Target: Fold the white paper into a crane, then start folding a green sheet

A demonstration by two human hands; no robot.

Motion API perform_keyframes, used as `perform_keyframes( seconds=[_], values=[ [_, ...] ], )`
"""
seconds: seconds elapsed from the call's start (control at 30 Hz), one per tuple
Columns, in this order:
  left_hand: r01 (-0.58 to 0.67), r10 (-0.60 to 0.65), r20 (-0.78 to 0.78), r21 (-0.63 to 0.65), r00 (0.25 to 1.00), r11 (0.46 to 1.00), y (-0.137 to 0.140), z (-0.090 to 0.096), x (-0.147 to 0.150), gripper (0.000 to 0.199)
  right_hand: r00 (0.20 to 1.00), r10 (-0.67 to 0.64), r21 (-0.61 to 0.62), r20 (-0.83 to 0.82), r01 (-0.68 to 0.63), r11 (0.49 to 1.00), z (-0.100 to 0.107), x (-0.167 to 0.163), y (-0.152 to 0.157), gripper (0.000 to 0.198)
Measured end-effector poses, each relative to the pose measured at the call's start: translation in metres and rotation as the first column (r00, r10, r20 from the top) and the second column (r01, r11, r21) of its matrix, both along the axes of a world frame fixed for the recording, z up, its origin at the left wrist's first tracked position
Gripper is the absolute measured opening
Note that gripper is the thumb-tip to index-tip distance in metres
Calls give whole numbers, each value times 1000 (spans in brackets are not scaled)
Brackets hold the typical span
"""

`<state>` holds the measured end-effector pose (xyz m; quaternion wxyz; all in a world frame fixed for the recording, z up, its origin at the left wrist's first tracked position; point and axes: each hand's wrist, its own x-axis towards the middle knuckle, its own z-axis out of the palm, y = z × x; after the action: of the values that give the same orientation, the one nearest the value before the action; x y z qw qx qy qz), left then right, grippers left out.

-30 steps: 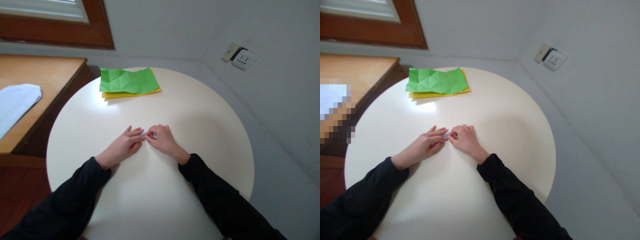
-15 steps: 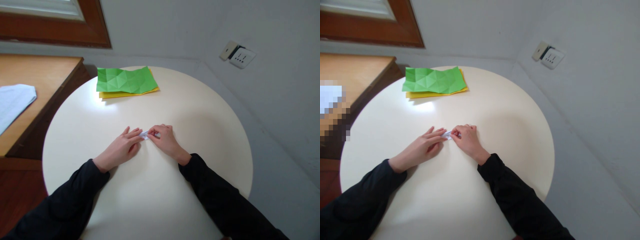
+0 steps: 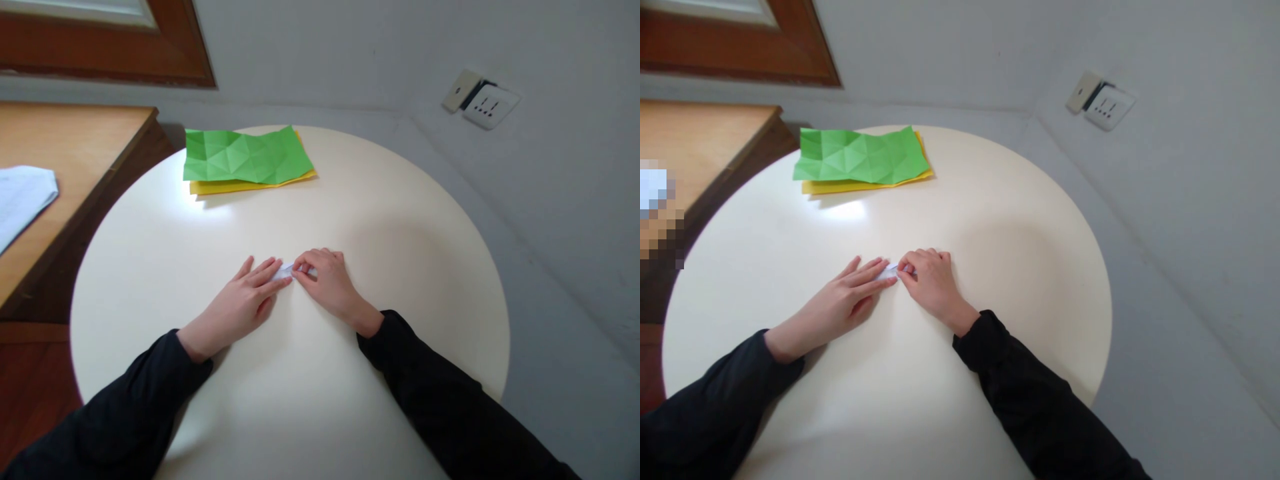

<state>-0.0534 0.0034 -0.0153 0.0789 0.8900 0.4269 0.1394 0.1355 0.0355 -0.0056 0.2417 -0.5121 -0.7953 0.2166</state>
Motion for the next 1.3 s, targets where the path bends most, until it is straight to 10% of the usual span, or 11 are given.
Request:
perform_keyframes(
  seconds=[0.6,1.07,1.3],
  values=[
    [-8,7,31,29,999,1000,-2,-1,1,40,977,-31,-2,-212,31,1000,-4,15,2,9],
    [-8,6,30,77,1000,997,-1,-1,2,39,999,20,-9,-44,-21,1000,-2,10,0,12],
    [-4,-14,69,259,998,966,1,-5,8,27,931,-13,52,-365,35,998,-10,14,5,11]
  ],
)
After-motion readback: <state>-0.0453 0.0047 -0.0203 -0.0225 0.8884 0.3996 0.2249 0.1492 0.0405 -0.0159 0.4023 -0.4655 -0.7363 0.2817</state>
